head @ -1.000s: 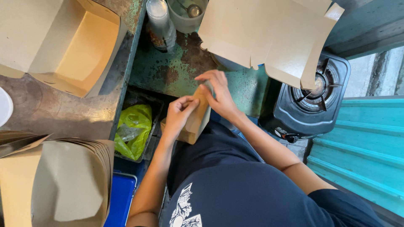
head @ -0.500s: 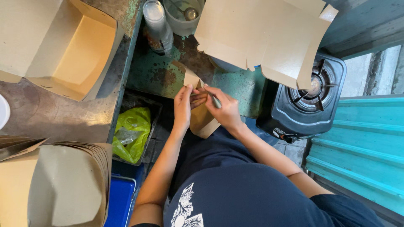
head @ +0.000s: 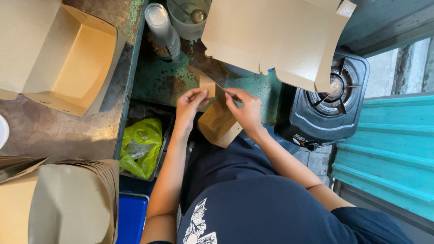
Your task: The person assembles flat cardboard food containers by folding the sides and tucking the tabs to form a box. They repeat this process for several units, stacking the finished boxes on the counter.
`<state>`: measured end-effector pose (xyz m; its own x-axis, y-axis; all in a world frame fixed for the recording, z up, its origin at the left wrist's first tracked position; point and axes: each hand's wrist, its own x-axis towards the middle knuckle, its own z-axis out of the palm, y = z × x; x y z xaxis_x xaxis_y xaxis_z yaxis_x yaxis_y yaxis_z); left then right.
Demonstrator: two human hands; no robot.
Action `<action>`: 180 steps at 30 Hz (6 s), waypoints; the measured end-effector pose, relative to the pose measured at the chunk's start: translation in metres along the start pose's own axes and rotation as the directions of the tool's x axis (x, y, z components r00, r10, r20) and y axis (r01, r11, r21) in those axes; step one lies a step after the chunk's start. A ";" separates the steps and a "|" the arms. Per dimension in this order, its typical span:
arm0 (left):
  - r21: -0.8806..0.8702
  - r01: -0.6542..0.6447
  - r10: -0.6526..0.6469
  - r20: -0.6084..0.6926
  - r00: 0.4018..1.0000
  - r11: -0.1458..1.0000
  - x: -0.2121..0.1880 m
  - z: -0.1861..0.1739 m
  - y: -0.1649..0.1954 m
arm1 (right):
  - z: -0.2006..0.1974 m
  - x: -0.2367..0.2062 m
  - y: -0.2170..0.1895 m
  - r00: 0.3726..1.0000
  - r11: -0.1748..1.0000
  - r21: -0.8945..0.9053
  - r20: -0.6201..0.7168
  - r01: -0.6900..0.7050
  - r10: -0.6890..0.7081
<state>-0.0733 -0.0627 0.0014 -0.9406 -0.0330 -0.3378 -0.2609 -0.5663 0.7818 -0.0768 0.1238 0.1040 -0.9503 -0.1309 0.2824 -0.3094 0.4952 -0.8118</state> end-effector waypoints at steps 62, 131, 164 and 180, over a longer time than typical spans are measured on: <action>-0.155 -0.248 0.239 -0.073 0.968 0.956 -0.014 0.076 -0.066 | -0.019 0.011 0.007 1.000 0.998 -0.064 0.026 0.003 -0.001; -0.215 -0.333 0.268 -0.283 0.921 0.918 -0.053 0.021 -0.032 | 0.013 -0.044 0.142 0.974 0.960 0.171 0.072 -0.223 0.213; 0.143 0.022 -0.029 0.048 0.998 0.989 -0.014 0.030 -0.115 | -0.035 0.017 0.053 0.775 0.870 0.031 0.471 -0.492 0.421; -0.161 0.294 -0.273 0.143 0.951 0.942 -0.007 0.035 -0.142 | -0.054 0.000 0.039 0.891 0.972 -0.088 0.387 -0.219 0.236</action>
<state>-0.0372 0.0469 -0.0894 -0.8546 0.2407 -0.4601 -0.4879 -0.6755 0.5529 -0.0873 0.1898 0.0997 -0.9331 -0.3321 -0.1381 -0.0891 0.5853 -0.8059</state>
